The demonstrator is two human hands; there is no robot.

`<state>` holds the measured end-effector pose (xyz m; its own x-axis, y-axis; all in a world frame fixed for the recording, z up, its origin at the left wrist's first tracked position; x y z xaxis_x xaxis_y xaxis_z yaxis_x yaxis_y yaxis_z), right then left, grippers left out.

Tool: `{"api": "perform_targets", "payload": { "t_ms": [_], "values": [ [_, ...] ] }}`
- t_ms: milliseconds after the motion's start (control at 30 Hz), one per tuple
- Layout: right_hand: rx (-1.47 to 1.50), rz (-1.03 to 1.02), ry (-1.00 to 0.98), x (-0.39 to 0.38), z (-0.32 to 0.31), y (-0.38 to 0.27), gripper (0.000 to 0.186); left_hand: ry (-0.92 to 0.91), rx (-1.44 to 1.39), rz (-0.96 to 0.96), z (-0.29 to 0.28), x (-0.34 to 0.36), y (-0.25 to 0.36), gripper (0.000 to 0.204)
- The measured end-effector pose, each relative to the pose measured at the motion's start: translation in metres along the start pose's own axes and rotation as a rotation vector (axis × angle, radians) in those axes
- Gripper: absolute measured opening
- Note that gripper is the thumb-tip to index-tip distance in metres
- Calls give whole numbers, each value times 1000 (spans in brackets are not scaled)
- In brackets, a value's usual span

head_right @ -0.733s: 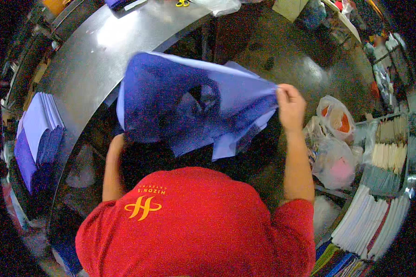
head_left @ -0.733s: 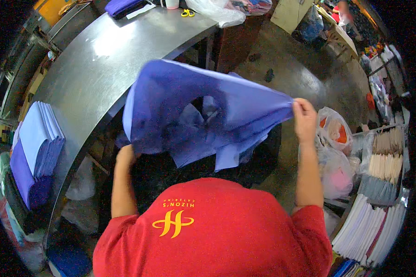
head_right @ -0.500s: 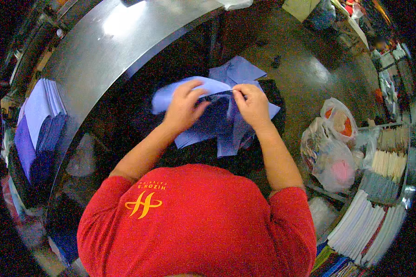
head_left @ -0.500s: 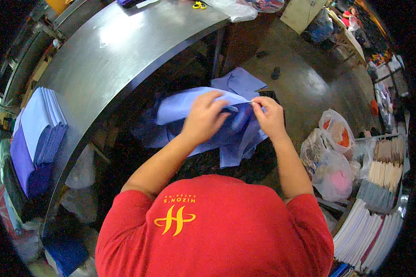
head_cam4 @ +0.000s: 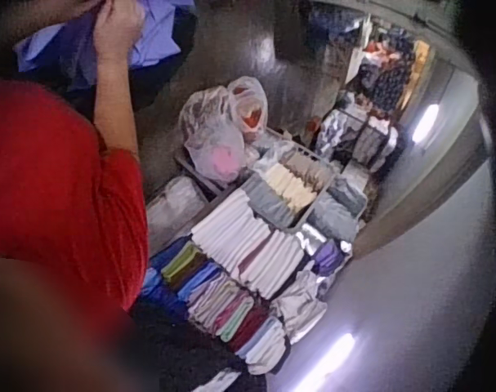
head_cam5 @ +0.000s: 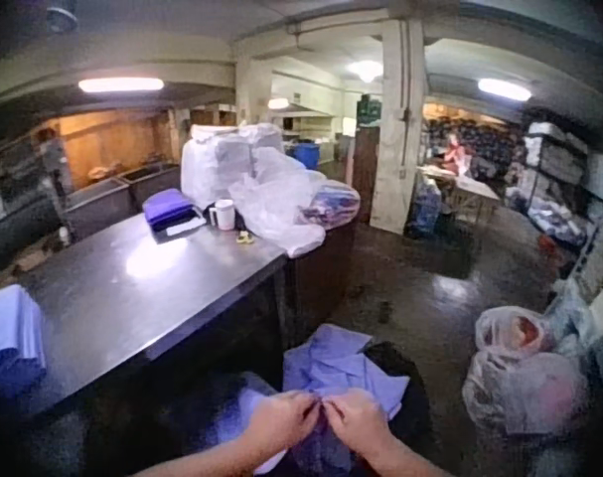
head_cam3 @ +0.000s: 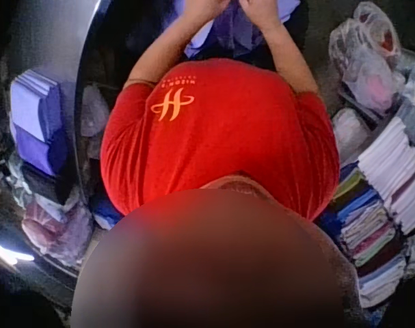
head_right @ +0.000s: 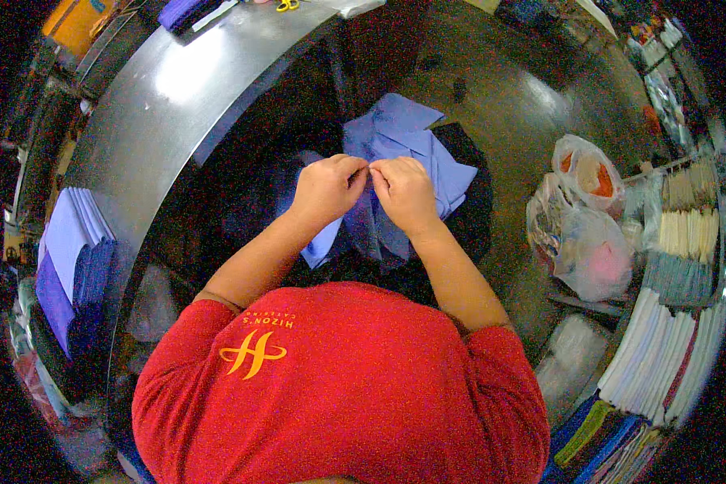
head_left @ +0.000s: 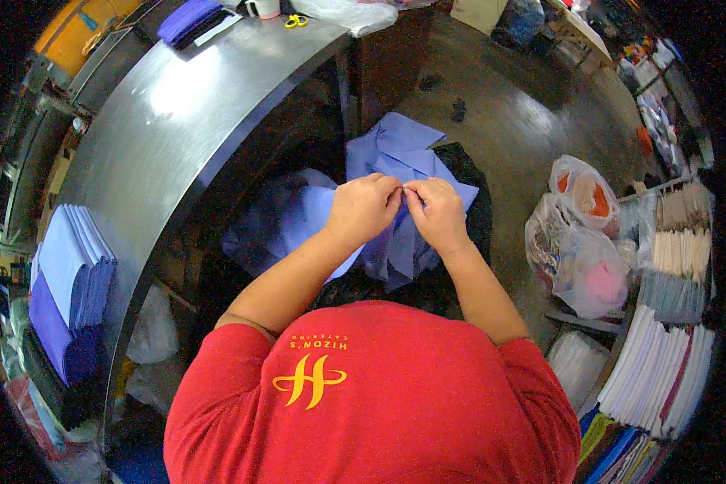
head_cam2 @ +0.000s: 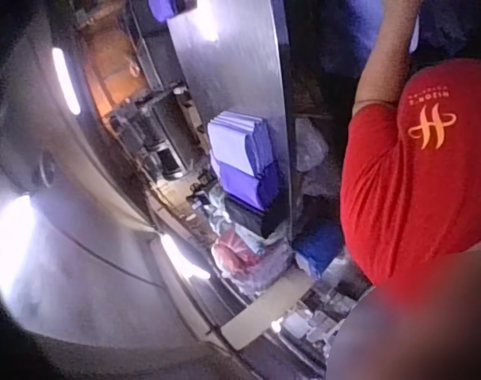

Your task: The person unfolds and smooths a large piece of light purple fabric on a metal table, then uses yellow-handled scissors to trim the edges. The person repeats the unfolding and smoothing steps on additional fabric pieces.

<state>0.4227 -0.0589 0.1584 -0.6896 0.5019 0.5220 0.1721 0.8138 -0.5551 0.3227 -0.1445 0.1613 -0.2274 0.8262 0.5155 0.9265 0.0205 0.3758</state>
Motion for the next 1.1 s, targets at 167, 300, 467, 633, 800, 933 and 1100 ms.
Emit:
{"api": "perform_targets", "payload": {
  "t_ms": [167, 300, 467, 633, 800, 933, 1100],
  "values": [
    [-47, 15, 78, -11, -16, 8, 9, -145, 165, 157, 7, 16, 24, 9],
    [-41, 66, 68, -17, -13, 19, 15, -259, 217, 183, 3, 30, 43, 9],
    [148, 218, 187, -38, 20, 84, 28, -160, -8, 207, -33, 59, 70, 9],
    [-106, 759, -238, -94, 50, 231, 22, 63, 275, 158, -71, 110, 20, 11],
    [-86, 624, 158, -35, -122, 280, 26, -87, 470, -4, -36, 149, -49, 17],
    [-224, 353, 873, -54, -275, 145, 28, 270, 186, -1, -13, 172, -35, 19],
    [226, 321, 372, -112, -102, 28, 27, 682, -127, -22, -44, 182, -46, 13]
  ]
}}
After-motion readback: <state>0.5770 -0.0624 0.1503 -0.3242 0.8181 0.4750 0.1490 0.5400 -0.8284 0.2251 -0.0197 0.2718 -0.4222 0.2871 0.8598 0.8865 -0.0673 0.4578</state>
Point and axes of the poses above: each hand's wrist, its own x-axis towards the middle knuckle, its own z-axis out of the palm, y = z × x, the point moved 5 cm from there along x, towards the middle knuckle, and after that the axes turned 8 degrees about z, right-handed, at the moved point
